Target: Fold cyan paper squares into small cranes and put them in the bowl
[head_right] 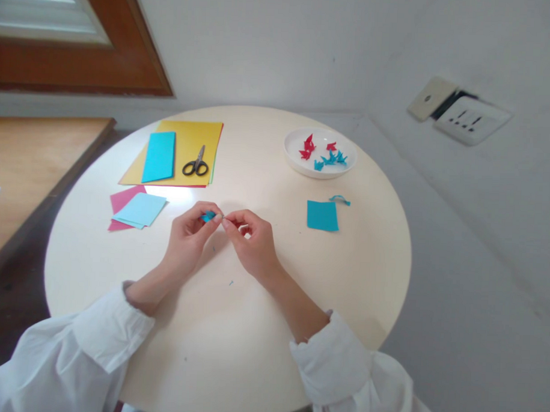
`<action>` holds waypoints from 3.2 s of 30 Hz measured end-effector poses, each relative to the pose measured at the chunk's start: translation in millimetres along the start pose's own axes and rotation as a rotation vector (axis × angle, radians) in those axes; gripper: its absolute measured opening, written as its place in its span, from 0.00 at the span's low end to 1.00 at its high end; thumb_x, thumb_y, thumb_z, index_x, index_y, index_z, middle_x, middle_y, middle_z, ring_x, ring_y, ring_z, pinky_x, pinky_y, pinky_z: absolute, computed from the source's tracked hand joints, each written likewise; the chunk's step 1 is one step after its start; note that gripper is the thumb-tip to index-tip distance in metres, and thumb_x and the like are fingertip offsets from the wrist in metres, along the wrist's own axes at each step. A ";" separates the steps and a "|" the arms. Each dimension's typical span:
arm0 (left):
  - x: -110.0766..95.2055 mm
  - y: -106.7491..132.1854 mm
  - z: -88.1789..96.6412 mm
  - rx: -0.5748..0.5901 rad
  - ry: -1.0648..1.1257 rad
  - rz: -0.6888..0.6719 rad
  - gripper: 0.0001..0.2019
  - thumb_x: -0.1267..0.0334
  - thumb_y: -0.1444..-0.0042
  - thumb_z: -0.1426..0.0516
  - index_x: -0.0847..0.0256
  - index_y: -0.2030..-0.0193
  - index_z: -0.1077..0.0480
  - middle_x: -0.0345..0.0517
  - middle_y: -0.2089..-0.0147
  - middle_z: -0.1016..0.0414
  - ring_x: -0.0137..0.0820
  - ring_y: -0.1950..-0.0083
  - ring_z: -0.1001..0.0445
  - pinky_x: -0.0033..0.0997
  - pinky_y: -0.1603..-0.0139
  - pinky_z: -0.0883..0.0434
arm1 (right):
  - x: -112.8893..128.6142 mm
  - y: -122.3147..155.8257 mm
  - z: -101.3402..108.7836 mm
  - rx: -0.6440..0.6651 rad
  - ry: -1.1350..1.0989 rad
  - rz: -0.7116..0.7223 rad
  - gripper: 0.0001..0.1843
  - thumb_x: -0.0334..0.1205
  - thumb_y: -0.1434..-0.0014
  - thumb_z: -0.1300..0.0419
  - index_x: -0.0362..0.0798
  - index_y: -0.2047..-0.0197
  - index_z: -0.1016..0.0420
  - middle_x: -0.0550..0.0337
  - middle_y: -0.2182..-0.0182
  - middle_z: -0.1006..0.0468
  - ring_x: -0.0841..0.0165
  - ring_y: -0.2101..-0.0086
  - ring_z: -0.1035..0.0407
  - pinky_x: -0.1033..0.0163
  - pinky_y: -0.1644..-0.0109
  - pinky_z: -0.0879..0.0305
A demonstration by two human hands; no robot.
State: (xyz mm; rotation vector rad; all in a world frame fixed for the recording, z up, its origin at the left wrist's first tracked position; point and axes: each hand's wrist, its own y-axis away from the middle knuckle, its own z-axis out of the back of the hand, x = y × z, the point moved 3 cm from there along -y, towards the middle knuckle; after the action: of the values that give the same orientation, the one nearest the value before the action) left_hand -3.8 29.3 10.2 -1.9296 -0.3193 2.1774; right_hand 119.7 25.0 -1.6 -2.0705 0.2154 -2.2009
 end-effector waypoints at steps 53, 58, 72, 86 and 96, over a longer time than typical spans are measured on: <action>6.0 -5.8 -0.2 0.081 0.176 0.237 0.16 0.64 0.64 0.34 0.62 0.67 0.33 0.37 0.74 0.29 0.26 0.69 0.28 0.25 0.68 0.32 | -11.2 -10.8 10.0 -0.016 -0.092 -0.061 0.06 0.41 0.54 0.38 0.47 0.74 0.26 0.61 0.75 0.23 0.70 0.71 0.30 0.63 0.64 0.33; 4.8 -5.8 -0.6 0.088 0.171 0.258 0.15 0.64 0.63 0.34 0.62 0.68 0.32 0.42 0.69 0.25 0.30 0.65 0.26 0.27 0.65 0.30 | -8.0 -11.2 11.9 -0.055 -0.042 -0.043 0.06 0.40 0.53 0.39 0.47 0.74 0.27 0.61 0.75 0.24 0.70 0.71 0.30 0.64 0.66 0.34; 13.1 -3.7 -1.9 0.124 0.121 0.348 0.11 0.68 0.64 0.35 0.64 0.70 0.27 0.44 0.69 0.23 0.30 0.68 0.26 0.31 0.64 0.30 | -12.1 -10.5 10.7 -0.053 -0.108 -0.056 0.05 0.37 0.57 0.36 0.48 0.74 0.27 0.63 0.76 0.24 0.71 0.73 0.31 0.65 0.67 0.34; 13.0 0.2 -4.2 0.142 0.595 0.606 0.10 0.69 0.63 0.34 0.64 0.72 0.28 0.42 0.73 0.24 0.27 0.67 0.26 0.30 0.59 0.31 | -6.3 -6.1 9.1 0.099 -0.037 0.003 0.10 0.41 0.53 0.36 0.50 0.65 0.22 0.57 0.63 0.22 0.67 0.61 0.29 0.63 0.63 0.30; 12.6 -0.2 -5.2 0.247 0.545 0.635 0.07 0.69 0.60 0.35 0.64 0.70 0.24 0.46 0.69 0.23 0.27 0.66 0.27 0.28 0.59 0.31 | -10.5 -6.5 12.4 0.083 0.072 0.070 0.09 0.40 0.53 0.35 0.50 0.65 0.21 0.58 0.67 0.25 0.70 0.66 0.31 0.64 0.67 0.34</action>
State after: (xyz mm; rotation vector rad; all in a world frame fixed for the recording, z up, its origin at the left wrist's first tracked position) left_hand -0.1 33.4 -2.3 -2.5825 0.7022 1.7328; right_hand 132.9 33.0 -10.0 -1.9133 0.1971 -2.2062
